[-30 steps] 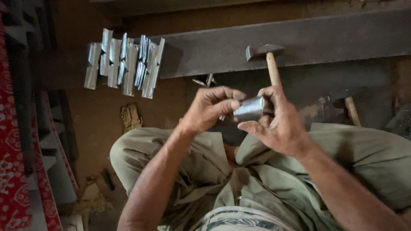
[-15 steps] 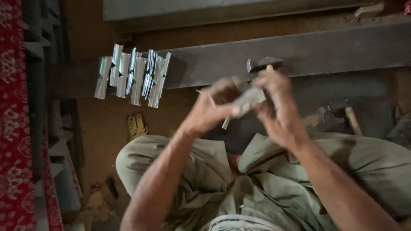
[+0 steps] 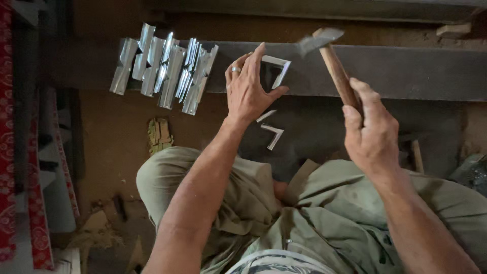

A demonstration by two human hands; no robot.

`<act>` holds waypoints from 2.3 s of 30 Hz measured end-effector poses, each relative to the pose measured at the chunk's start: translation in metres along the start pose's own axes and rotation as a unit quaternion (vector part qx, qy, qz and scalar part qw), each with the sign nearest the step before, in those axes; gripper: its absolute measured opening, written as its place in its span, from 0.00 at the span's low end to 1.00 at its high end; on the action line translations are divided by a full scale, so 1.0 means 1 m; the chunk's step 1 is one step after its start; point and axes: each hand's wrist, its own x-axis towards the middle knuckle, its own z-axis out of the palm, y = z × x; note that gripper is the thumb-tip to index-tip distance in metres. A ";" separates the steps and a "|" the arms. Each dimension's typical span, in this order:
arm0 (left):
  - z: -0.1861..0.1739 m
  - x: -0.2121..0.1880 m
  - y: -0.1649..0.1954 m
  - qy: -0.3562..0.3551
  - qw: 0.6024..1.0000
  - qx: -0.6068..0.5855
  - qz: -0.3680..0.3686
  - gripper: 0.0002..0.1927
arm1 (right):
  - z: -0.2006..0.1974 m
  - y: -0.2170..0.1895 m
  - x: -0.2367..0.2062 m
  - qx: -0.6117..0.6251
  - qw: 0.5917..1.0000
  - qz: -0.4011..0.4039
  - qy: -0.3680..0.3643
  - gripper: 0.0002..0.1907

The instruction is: The person bends small metal strips into L-shaped pieces using a hammer and a metal bar. They repeatedly pick up a strip, position it on the bar, strike it with the hammer, and place the finished piece aside.

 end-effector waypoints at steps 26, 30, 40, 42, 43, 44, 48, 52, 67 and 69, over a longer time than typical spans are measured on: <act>-0.004 0.001 0.005 -0.024 0.999 0.024 0.027 0.61 | 0.002 -0.012 0.002 -0.030 0.996 -0.064 0.056 0.17; -0.009 -0.002 0.007 -0.012 0.999 0.013 0.036 0.58 | 0.002 0.006 -0.003 -0.006 0.990 -0.093 0.110 0.16; -0.037 -0.013 0.036 -0.119 0.956 -0.262 -0.058 0.48 | 0.016 0.036 -0.024 -0.154 0.988 0.012 -0.022 0.22; -0.039 -0.029 0.051 -0.203 0.821 -0.516 -0.134 0.43 | 0.010 0.028 -0.026 -0.014 1.000 0.014 -0.020 0.20; -0.039 -0.038 0.059 -0.251 0.717 -0.628 -0.169 0.41 | 0.008 0.023 -0.027 0.054 0.998 0.018 -0.019 0.19; -0.039 -0.043 0.065 -0.292 0.595 -0.722 -0.200 0.39 | 0.009 0.018 -0.026 0.147 0.984 0.072 -0.068 0.18; -0.046 -0.049 0.077 -0.332 0.688 -0.603 -0.228 0.31 | 0.014 0.004 -0.022 0.270 0.917 0.239 -0.171 0.15; -0.057 -0.043 0.079 -0.252 0.909 -0.330 -0.047 0.20 | 0.019 0.000 -0.022 0.200 0.917 0.255 -0.232 0.14; -0.057 -0.038 0.075 -0.251 0.948 -0.194 -0.034 0.15 | 0.043 -0.011 -0.027 0.175 0.907 0.270 -0.273 0.20; -0.067 -0.033 0.068 -0.206 0.971 -0.119 -0.019 0.20 | 0.042 -0.010 -0.024 0.134 0.955 0.160 -0.210 0.17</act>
